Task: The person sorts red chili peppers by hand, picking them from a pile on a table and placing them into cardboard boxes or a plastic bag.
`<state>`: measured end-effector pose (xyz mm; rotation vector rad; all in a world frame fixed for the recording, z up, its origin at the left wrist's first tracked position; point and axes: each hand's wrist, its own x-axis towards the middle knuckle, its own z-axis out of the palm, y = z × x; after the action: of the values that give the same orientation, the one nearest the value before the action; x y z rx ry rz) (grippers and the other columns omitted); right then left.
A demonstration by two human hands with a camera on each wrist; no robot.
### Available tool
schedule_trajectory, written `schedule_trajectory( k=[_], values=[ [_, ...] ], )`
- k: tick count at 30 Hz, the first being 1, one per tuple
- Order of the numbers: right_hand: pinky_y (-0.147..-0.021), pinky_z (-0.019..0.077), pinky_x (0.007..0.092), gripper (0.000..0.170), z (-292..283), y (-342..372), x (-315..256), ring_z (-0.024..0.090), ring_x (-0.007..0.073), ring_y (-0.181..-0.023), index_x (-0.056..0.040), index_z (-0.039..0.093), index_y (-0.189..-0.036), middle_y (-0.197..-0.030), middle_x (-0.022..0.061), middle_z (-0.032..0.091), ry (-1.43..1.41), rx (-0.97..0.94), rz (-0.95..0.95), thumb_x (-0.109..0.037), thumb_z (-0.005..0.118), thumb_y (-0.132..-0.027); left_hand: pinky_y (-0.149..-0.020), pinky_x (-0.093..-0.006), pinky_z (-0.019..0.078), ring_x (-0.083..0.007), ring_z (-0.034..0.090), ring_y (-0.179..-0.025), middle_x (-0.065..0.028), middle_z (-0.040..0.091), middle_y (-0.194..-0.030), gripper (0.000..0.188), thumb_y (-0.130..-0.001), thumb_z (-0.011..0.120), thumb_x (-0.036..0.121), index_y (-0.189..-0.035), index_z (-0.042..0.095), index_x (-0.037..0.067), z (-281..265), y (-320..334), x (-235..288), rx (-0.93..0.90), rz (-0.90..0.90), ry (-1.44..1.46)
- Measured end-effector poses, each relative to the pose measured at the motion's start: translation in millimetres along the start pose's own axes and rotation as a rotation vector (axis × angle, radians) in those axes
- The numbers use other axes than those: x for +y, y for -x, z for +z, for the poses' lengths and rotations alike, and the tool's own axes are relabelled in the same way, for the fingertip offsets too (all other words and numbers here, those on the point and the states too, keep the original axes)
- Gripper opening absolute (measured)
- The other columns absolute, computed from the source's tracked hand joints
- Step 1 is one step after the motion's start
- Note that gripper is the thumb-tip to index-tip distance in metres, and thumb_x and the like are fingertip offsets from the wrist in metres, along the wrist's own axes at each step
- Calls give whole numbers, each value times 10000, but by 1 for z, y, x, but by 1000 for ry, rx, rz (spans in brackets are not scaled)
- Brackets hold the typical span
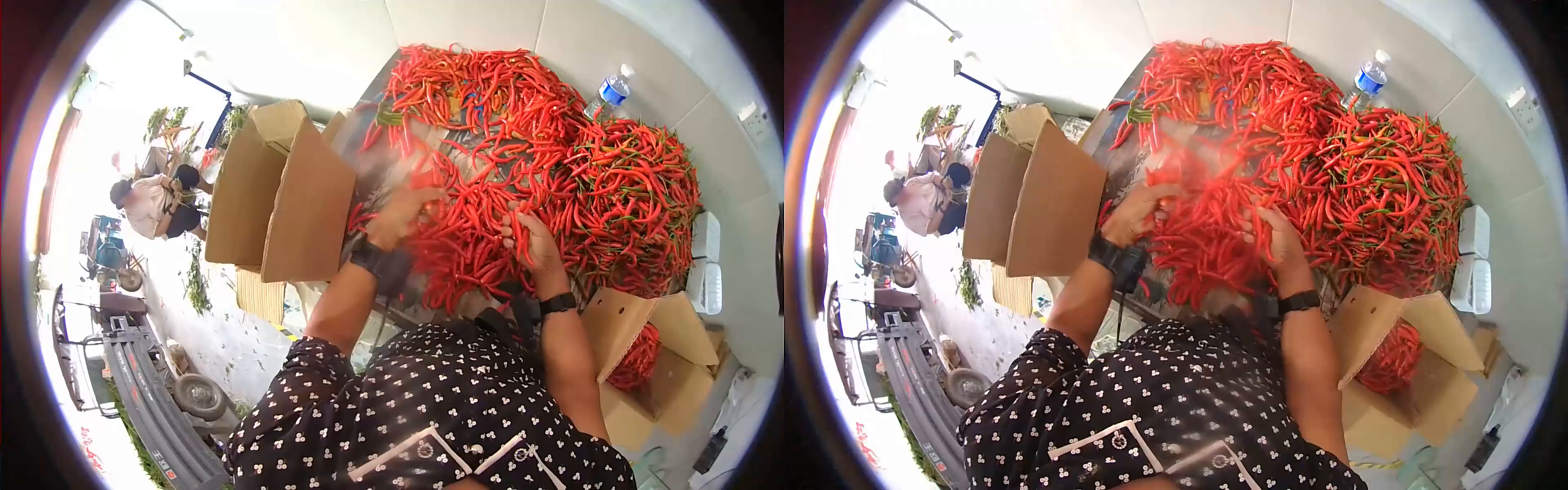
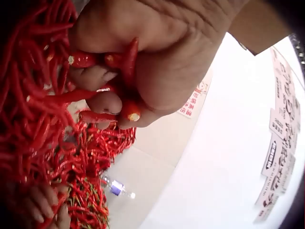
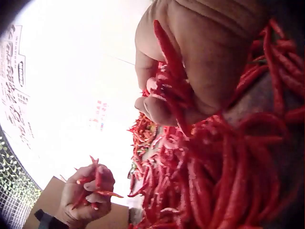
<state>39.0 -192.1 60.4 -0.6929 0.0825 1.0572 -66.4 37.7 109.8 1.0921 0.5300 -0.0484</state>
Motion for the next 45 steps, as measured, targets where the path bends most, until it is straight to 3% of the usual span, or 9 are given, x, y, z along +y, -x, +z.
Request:
schedule_trajectory(
  k=[7,17,22,31,34,37,39,42,45],
  values=[
    [-512,449,263,180,49,-1,21,569,153,-646,-61,507,-1026,-800,67,585,134,-16,118,-120,471,-860,-344,-163,303,-48,491,-489,-11,582,-676,85,-780,592,101,-845,570,50,45,26,-30,-22,-6,134],
    [-469,445,255,215,121,-4,88,545,137,-582,-60,508,-1046,-755,51,571,644,-154,503,-95,523,-834,-328,-181,321,-103,524,-475,-59,587,-677,60,-793,569,79,-840,553,46,-39,149,-58,73,57,330],
    [-491,439,241,242,149,-7,127,534,124,-605,-41,488,-1072,-752,55,545,784,-358,689,-125,515,-847,-328,-174,267,-59,415,-415,-20,524,-599,48,-819,534,95,-817,554,52,-60,210,-93,603,96,770],
    [-493,461,239,251,183,-10,204,555,118,-615,-43,465,-1087,-773,59,557,976,-519,836,-123,510,-853,-438,-215,372,-99,519,-619,6,505,-672,88,-764,561,38,-841,559,81,-111,224,-174,658,182,829],
    [-540,473,256,337,190,-8,224,559,126,-679,-35,444,-1130,-841,68,555,1045,-532,918,-121,535,-817,-575,-271,453,-136,534,-674,-43,530,-793,295,-677,642,32,-950,551,95,-120,231,-191,645,253,425],
    [-592,472,273,388,177,-14,248,551,119,-737,-28,420,-1160,-879,63,554,1117,-551,897,-119,541,-803,-683,-481,478,-274,481,-990,-137,445,-1090,221,-810,534,102,-1023,491,63,-125,239,-202,679,174,229],
    [-719,462,323,480,180,-13,248,522,155,-907,-19,367,-1227,-1021,89,526,1137,-581,918,-138,546,-797,-821,-631,353,-341,282,-1206,-155,187,-1344,518,-821,524,162,-1289,313,97,-120,242,-203,765,7,-354],
    [-672,470,312,410,190,-3,233,545,168,-840,12,441,-1127,-955,93,549,1152,-444,656,-144,569,-770,-856,-671,273,-349,237,-1242,-146,75,-1411,725,-823,522,206,-1388,72,149,-121,243,-207,766,101,48],
    [-922,364,408,658,189,-6,213,324,231,-1213,-8,235,-1335,-1305,147,329,1147,-494,809,-207,563,-800,-888,-646,269,-350,218,-1254,-136,62,-1420,805,-814,538,208,-1389,-23,158,-90,254,-153,780,21,343]
  ],
)
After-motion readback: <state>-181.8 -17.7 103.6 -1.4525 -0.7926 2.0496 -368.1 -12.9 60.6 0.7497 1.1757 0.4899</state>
